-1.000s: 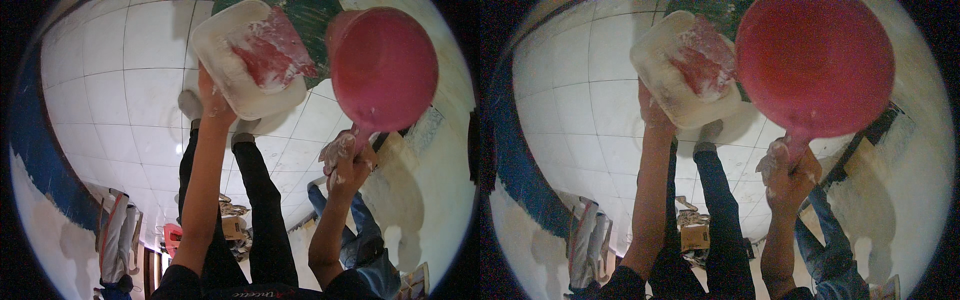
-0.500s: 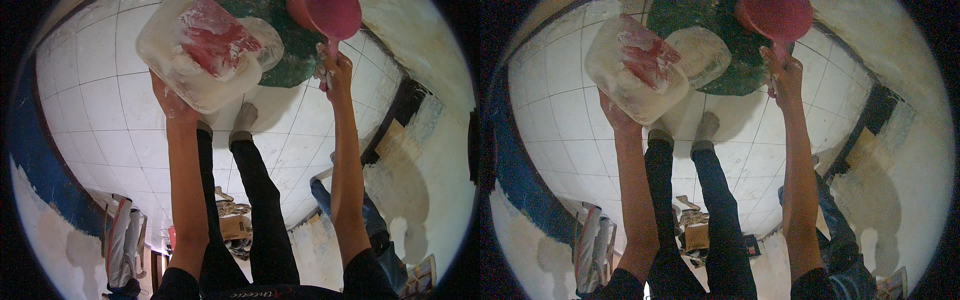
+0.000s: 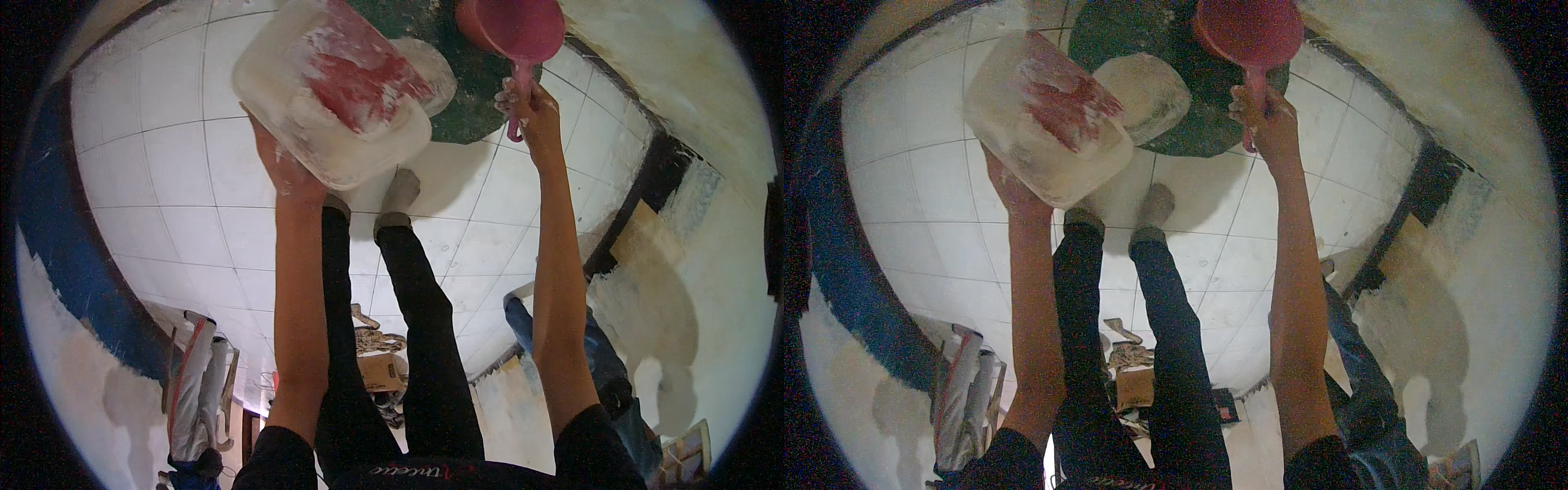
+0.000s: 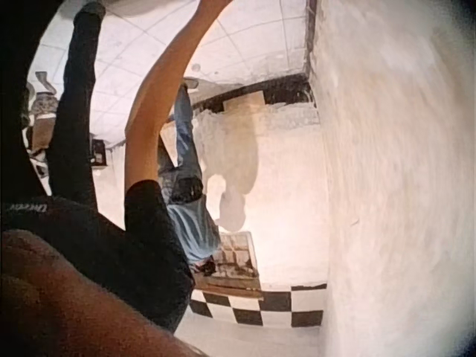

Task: The person applies white plaster to a wall using a spatula and a plastic container.

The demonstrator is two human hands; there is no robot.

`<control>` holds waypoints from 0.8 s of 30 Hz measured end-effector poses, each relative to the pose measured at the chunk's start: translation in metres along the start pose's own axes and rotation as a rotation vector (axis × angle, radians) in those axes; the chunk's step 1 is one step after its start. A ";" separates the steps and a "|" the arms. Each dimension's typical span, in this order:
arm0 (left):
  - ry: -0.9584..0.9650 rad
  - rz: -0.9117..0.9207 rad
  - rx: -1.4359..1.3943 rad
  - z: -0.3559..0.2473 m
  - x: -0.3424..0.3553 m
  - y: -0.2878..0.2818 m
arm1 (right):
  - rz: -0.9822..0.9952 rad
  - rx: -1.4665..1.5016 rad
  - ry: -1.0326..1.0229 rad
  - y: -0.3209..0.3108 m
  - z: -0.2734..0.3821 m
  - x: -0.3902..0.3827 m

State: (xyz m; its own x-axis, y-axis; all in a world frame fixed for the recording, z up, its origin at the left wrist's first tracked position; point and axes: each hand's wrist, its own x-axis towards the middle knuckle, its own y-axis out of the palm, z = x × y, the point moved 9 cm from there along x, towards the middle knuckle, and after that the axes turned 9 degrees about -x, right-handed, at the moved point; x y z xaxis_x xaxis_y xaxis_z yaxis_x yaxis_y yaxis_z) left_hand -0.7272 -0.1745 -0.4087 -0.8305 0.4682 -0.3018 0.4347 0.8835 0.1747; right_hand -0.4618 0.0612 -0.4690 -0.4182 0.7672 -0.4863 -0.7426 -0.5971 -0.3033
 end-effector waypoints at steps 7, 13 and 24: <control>-0.223 0.063 -0.482 -0.024 -0.014 0.018 | 0.010 -0.210 -0.032 -0.009 0.003 0.010; -0.404 0.044 -0.711 -0.059 -0.048 0.042 | -0.602 -0.345 -0.294 -0.062 0.103 -0.062; -0.644 0.064 -0.722 -0.185 -0.154 0.110 | -0.164 -0.445 -0.553 -0.054 0.361 -0.255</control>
State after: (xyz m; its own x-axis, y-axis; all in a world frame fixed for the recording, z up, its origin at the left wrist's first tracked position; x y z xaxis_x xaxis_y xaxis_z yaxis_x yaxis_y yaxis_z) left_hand -0.6163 -0.1520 -0.1702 -0.3689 0.6230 -0.6897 -0.0242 0.7354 0.6772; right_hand -0.5040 -0.0175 -0.0324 -0.6104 0.7909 0.0430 -0.5844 -0.4130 -0.6985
